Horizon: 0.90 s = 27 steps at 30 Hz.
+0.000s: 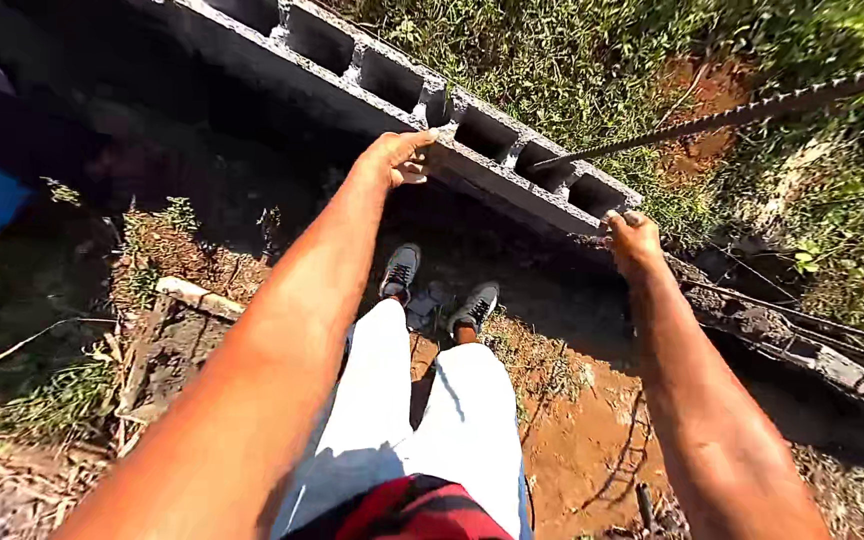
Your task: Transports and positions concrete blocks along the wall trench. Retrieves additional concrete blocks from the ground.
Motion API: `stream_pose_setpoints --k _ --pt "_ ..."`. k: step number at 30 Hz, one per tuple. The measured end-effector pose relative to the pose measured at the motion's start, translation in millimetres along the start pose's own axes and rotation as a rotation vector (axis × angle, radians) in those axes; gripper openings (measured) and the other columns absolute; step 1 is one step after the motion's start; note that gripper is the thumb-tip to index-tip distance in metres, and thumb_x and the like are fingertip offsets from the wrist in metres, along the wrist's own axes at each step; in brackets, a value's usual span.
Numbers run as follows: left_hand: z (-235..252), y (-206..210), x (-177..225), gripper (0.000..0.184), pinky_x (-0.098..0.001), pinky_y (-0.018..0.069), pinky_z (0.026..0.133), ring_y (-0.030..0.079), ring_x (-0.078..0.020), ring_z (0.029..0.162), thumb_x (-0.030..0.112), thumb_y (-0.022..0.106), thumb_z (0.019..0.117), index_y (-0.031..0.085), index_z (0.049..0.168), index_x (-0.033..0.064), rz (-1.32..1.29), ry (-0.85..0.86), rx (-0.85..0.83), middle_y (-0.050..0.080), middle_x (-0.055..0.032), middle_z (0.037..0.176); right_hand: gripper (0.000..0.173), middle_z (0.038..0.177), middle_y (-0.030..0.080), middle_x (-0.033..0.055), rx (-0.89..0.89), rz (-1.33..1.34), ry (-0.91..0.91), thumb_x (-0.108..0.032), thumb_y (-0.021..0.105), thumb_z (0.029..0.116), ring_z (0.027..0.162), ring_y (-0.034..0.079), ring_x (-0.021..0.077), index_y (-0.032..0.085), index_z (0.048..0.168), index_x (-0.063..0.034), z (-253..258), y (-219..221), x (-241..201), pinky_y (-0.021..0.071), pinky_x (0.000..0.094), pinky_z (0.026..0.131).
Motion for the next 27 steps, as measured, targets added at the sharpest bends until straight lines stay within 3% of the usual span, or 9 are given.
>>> stream_pose_setpoints --k 2,5,8,11,15,19,21,27 --pt "-6 -29 -8 0.067 -0.0423 0.0590 0.089 0.068 -0.0276 0.107 0.042 0.072 0.0950 0.049 0.146 0.0054 0.057 -0.008 0.034 0.064 -0.0175 0.128 0.047 0.114 0.063 0.0263 0.023 -0.024 0.014 -0.036 0.052 0.1073 0.097 0.062 0.0341 0.060 0.126 0.0054 -5 -6 -4 0.0506 0.0561 0.088" --pt "-16 -41 -19 0.058 -0.0395 0.0576 0.090 0.069 -0.0233 0.104 0.039 0.067 0.0990 0.053 0.143 0.0043 0.092 0.007 0.012 0.067 -0.0145 0.123 0.042 0.117 0.064 0.0262 0.043 -0.057 0.009 -0.033 0.053 0.1069 0.103 0.064 0.0349 0.063 0.124 0.0043 -6 -5 -6 0.0515 0.0566 0.092" --pt "-16 -15 -17 0.060 -0.0391 0.0576 0.092 0.069 -0.0234 0.108 0.044 0.066 0.0995 0.053 0.144 0.0046 0.080 0.043 -0.056 0.067 -0.0147 0.126 0.034 0.117 0.066 0.0286 0.090 -0.124 -0.012 -0.025 0.060 0.1027 0.108 0.065 0.0411 0.067 0.118 0.0042 -7 -4 -7 0.0490 0.0631 0.095" --pt "-6 18 -11 0.068 -0.0430 0.0561 0.097 0.066 -0.0275 0.115 0.053 0.063 0.0991 0.051 0.144 0.0026 0.014 0.077 -0.054 0.064 -0.0181 0.131 0.032 0.116 0.066 0.0287 0.122 -0.129 -0.015 -0.024 0.061 0.1014 0.108 0.064 0.0413 0.068 0.116 0.0042 -9 -3 -8 0.0474 0.0641 0.095" --pt "4 38 -3 0.052 -0.0409 0.0578 0.092 0.068 -0.0255 0.106 0.036 0.065 0.1018 0.055 0.134 -0.0040 -0.092 0.152 0.088 0.066 -0.0192 0.122 0.031 0.115 0.068 0.0256 0.143 -0.110 -0.003 -0.022 0.063 0.1003 0.107 0.064 0.0372 0.069 0.117 0.0030 -12 -7 -9 0.0478 0.0601 0.095" --pt "3 38 -2 0.049 -0.0406 0.0575 0.089 0.067 -0.0254 0.103 0.034 0.065 0.1019 0.056 0.132 -0.0035 -0.138 0.146 0.116 0.065 -0.0191 0.120 0.031 0.117 0.067 0.0265 0.140 -0.087 -0.008 -0.023 0.064 0.1000 0.107 0.063 0.0389 0.070 0.117 0.0030 -11 -7 -8 0.0475 0.0619 0.095" --pt "5 38 -1 0.048 -0.0407 0.0571 0.088 0.067 -0.0253 0.101 0.033 0.065 0.1017 0.056 0.133 -0.0025 -0.157 0.128 0.121 0.066 -0.0188 0.120 0.033 0.122 0.065 0.0278 0.134 -0.100 -0.002 -0.024 0.064 0.1009 0.114 0.061 0.0424 0.069 0.120 0.0017 -13 -6 -9 0.0453 0.0650 0.098" --pt "6 38 -3 0.052 -0.0438 0.0566 0.091 0.066 -0.0279 0.108 0.035 0.063 0.1025 0.052 0.138 -0.0009 -0.167 0.095 0.118 0.063 -0.0197 0.126 0.035 0.129 0.063 0.0266 0.131 -0.079 0.031 -0.025 0.067 0.0989 0.119 0.059 0.0422 0.068 0.122 0.0005 -13 -6 -7 0.0439 0.0655 0.101"
Point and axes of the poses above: each hand's wrist, its own z-axis towards the middle knuckle, its own y-axis out of the palm, x = y × z, the point moved 10 cm from there along z, towards the middle knuckle
